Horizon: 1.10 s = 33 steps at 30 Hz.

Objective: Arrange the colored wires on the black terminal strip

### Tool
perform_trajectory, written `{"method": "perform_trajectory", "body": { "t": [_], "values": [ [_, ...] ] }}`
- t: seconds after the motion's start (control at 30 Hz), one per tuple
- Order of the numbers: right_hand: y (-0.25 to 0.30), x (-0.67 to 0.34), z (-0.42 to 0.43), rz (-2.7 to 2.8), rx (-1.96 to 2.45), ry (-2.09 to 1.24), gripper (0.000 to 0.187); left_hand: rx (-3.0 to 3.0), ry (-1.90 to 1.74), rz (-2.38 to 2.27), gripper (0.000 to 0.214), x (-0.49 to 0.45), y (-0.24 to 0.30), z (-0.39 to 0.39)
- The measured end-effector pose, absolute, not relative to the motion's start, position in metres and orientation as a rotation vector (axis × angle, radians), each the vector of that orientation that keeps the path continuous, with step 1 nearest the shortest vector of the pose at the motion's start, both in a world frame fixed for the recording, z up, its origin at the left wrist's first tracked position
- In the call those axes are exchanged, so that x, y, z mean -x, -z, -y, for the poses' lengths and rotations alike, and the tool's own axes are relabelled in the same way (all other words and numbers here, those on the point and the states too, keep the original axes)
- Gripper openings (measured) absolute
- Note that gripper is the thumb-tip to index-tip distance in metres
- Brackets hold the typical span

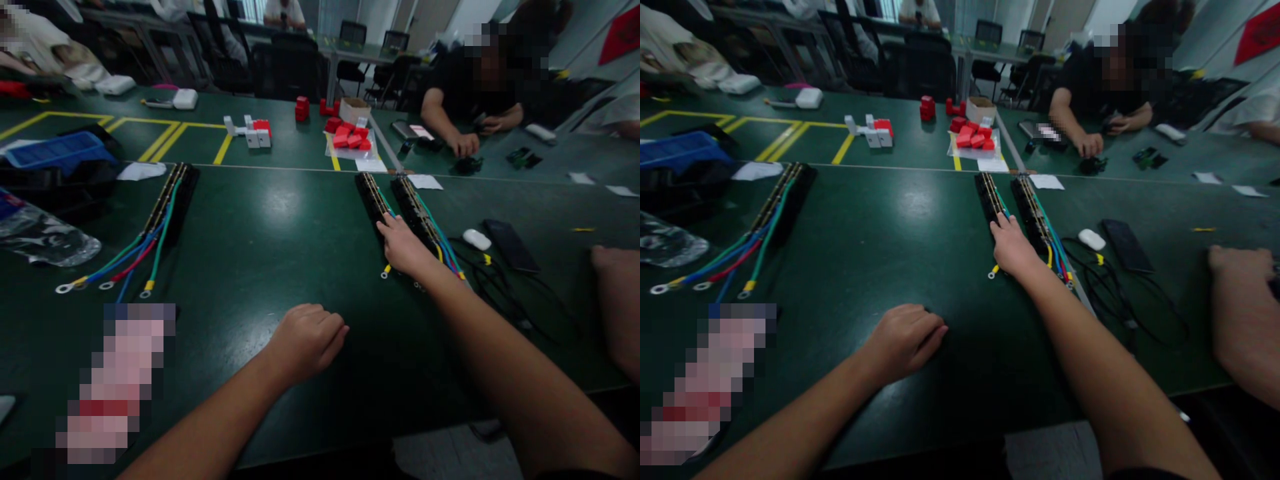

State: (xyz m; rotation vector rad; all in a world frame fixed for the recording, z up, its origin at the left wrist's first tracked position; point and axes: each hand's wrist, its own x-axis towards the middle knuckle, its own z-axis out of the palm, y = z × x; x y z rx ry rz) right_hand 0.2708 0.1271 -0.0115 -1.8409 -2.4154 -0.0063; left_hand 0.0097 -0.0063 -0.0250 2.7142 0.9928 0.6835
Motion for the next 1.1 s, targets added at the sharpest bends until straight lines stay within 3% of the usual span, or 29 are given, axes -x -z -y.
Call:
{"method": "perform_trajectory", "body": {
  "t": [0.47, 0.63, 1.1],
  "values": [
    [-0.012, -0.278, -0.122, 2.482, 2.279, 0.165, 0.057, -2.741, -0.665, -0.978, 0.028, -0.009, 0.028, 0.007],
    [-0.025, -0.266, -0.108, 2.403, 2.371, 0.369, 0.044, -2.750, -0.623, -0.996, 0.029, -0.010, 0.027, 0.006],
    [-0.011, -0.193, -0.024, 2.806, 2.056, 0.234, 0.050, -2.767, -0.540, -1.008, 0.025, -0.011, 0.028, 0.008]
  ]
}}
